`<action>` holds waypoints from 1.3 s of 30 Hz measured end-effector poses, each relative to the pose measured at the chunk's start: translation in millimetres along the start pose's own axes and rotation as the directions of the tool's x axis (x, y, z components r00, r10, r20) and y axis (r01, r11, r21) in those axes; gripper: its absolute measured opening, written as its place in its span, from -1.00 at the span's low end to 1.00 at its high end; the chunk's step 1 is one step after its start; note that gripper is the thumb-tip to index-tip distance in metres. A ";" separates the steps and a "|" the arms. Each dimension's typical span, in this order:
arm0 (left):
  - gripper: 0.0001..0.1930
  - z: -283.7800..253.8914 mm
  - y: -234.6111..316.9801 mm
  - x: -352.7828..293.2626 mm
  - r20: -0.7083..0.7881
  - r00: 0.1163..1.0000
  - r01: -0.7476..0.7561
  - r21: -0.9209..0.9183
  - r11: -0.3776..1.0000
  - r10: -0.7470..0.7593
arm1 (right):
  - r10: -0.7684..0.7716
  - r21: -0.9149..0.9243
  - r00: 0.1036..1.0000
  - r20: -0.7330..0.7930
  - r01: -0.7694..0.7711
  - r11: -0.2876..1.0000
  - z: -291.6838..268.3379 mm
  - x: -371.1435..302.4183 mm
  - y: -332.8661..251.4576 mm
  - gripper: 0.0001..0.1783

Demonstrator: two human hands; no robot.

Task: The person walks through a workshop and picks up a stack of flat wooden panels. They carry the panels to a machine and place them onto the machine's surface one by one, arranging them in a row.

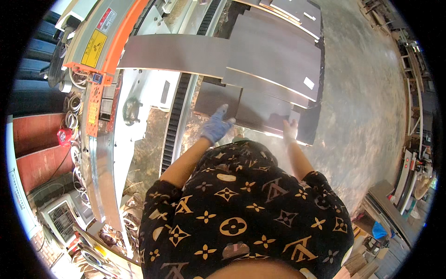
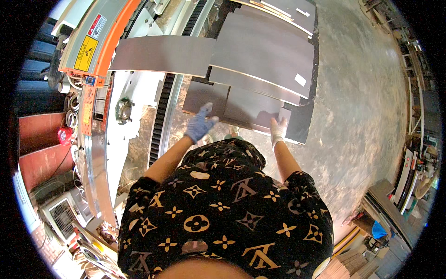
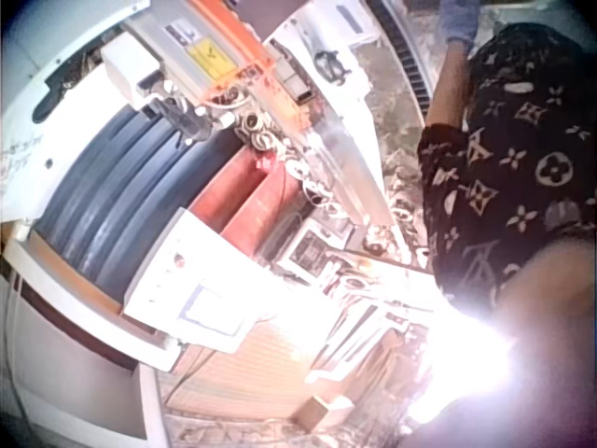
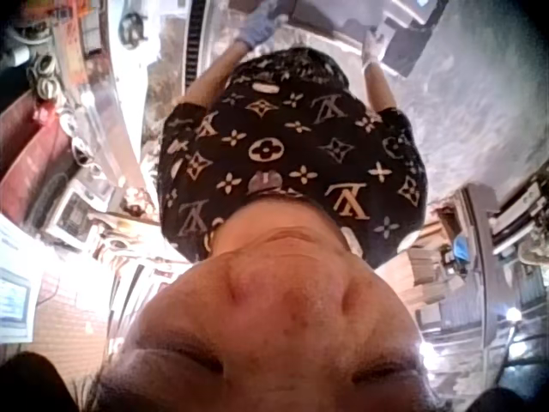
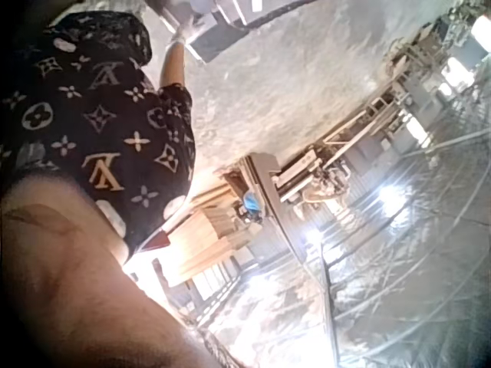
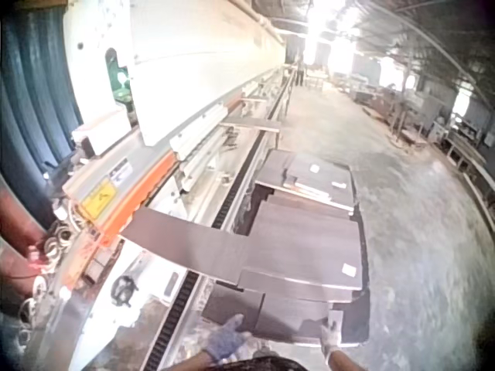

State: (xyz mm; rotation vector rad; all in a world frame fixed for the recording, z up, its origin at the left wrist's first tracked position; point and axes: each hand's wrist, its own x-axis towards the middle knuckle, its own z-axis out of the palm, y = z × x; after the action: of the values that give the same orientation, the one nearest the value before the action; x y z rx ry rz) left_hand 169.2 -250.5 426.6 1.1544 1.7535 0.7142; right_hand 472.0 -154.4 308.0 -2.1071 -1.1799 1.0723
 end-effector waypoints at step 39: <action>-0.54 -232.3 -164.5 -82.6 -0.613 0.642 -0.588 -0.779 0.217 -0.461 | -0.145 0.159 0.070 0.987 -0.277 0.948 101.7 -219.3 -193.2 -0.58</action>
State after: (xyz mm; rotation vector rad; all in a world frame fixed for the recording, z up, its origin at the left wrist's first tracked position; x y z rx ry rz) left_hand -92.1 -390.3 422.4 -0.1581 1.2120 2.2840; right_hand 227.5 -242.2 476.0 -0.8459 -1.2081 2.8107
